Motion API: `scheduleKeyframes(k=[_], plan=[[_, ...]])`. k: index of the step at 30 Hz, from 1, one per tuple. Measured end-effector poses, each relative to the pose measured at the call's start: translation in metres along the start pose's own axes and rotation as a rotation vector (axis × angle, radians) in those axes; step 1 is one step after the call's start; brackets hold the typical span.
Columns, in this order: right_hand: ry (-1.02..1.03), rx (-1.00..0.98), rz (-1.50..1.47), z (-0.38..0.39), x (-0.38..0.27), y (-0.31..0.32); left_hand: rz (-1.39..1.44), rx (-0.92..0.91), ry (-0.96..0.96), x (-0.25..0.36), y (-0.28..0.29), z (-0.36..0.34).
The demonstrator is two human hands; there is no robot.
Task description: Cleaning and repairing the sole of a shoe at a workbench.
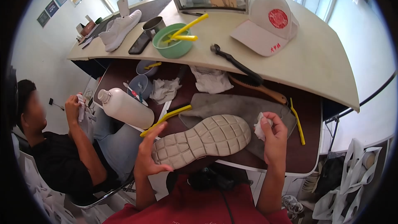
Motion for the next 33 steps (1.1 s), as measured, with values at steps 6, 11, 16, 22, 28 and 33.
scheduleKeyframes(k=[6,11,16,22,28,33], plan=[[-0.064,-0.115,-0.073,0.027,0.02,-0.008,0.086,0.013,0.244,0.005,-0.032,0.028],[0.031,-0.086,-0.233,0.042,0.005,-0.027,0.322,0.017,0.1,0.002,-0.054,0.053],[-0.009,-0.215,-0.214,0.055,0.017,-0.075,0.836,0.334,0.188,-0.044,-0.087,0.022],[-0.012,-0.282,-0.252,0.073,0.02,-0.085,1.577,0.176,0.573,-0.071,-0.114,0.014],[0.172,-0.364,-0.235,0.075,-0.004,-0.099,1.991,0.046,0.554,-0.051,-0.121,0.01],[0.38,-0.347,0.185,0.054,-0.03,-0.072,1.652,0.219,0.591,-0.025,-0.09,0.006]])
Point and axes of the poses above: each hand's wrist, its own z-axis away from the middle knuckle, its own y-axis out of the back of the hand, x = y × z, the point moved 9 cm from there along -z, towards the middle knuckle, and after that the axes turned 14 degrees about z, right-handed, at the moved point
